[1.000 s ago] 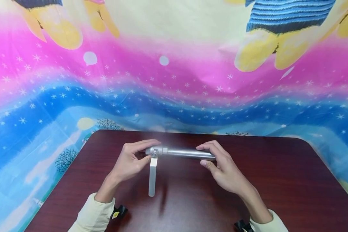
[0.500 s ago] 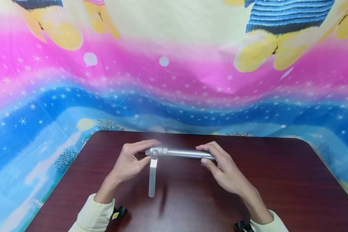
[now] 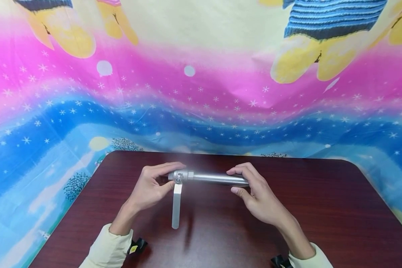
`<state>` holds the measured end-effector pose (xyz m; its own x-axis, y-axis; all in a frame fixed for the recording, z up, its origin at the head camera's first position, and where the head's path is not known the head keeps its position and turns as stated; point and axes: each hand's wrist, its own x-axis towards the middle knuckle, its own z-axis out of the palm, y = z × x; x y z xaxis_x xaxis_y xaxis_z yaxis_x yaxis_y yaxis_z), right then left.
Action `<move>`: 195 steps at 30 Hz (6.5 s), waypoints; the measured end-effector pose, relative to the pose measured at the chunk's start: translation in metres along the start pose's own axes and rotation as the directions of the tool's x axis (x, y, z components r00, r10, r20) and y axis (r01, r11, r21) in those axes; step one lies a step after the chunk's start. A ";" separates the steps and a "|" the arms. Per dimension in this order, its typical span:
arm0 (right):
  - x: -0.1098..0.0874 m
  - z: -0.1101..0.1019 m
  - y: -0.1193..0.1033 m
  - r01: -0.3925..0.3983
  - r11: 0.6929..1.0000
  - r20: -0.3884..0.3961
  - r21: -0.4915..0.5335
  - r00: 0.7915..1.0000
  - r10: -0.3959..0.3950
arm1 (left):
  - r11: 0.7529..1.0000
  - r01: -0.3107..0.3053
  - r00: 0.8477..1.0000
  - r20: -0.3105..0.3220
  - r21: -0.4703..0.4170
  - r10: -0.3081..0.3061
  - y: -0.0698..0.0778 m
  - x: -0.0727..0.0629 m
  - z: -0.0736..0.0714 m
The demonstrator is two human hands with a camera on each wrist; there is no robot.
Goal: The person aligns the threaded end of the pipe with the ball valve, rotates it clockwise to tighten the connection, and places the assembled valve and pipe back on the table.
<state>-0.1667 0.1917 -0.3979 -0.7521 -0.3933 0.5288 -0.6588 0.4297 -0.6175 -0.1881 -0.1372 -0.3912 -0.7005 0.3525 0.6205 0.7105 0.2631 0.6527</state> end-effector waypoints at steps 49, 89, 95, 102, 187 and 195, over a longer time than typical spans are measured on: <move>0.001 0.001 -0.001 -0.008 1.000 -0.006 0.003 1.000 0.008 | 0.996 -0.086 0.996 -0.010 0.029 0.086 -0.002 0.001 0.000; -0.001 0.001 -0.001 -0.009 1.000 -0.008 -0.001 1.000 0.009 | 0.996 -0.088 0.996 -0.011 0.028 0.089 -0.002 0.000 0.002; -0.002 0.001 0.000 -0.034 0.998 0.014 0.043 0.999 0.034 | 0.998 -0.063 0.998 -0.009 0.021 0.063 -0.003 0.000 0.003; -0.001 0.003 0.000 -0.005 0.998 0.002 0.055 1.000 0.005 | 1.000 -0.024 1.000 -0.016 0.017 0.024 -0.002 -0.001 0.002; 0.001 0.003 -0.001 0.030 0.998 -0.038 -0.054 0.999 -0.032 | 1.000 0.014 1.000 -0.008 -0.014 -0.014 0.001 -0.001 0.004; 0.002 0.002 -0.001 0.018 0.999 -0.044 -0.044 0.999 -0.020 | 1.000 0.022 1.000 -0.006 -0.007 -0.022 0.002 0.000 0.003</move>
<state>-0.1679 0.1888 -0.3977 -0.7388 -0.3656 0.5661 -0.6723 0.4579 -0.5817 -0.1865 -0.1336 -0.3910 -0.7162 0.3414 0.6086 0.6946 0.2648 0.6689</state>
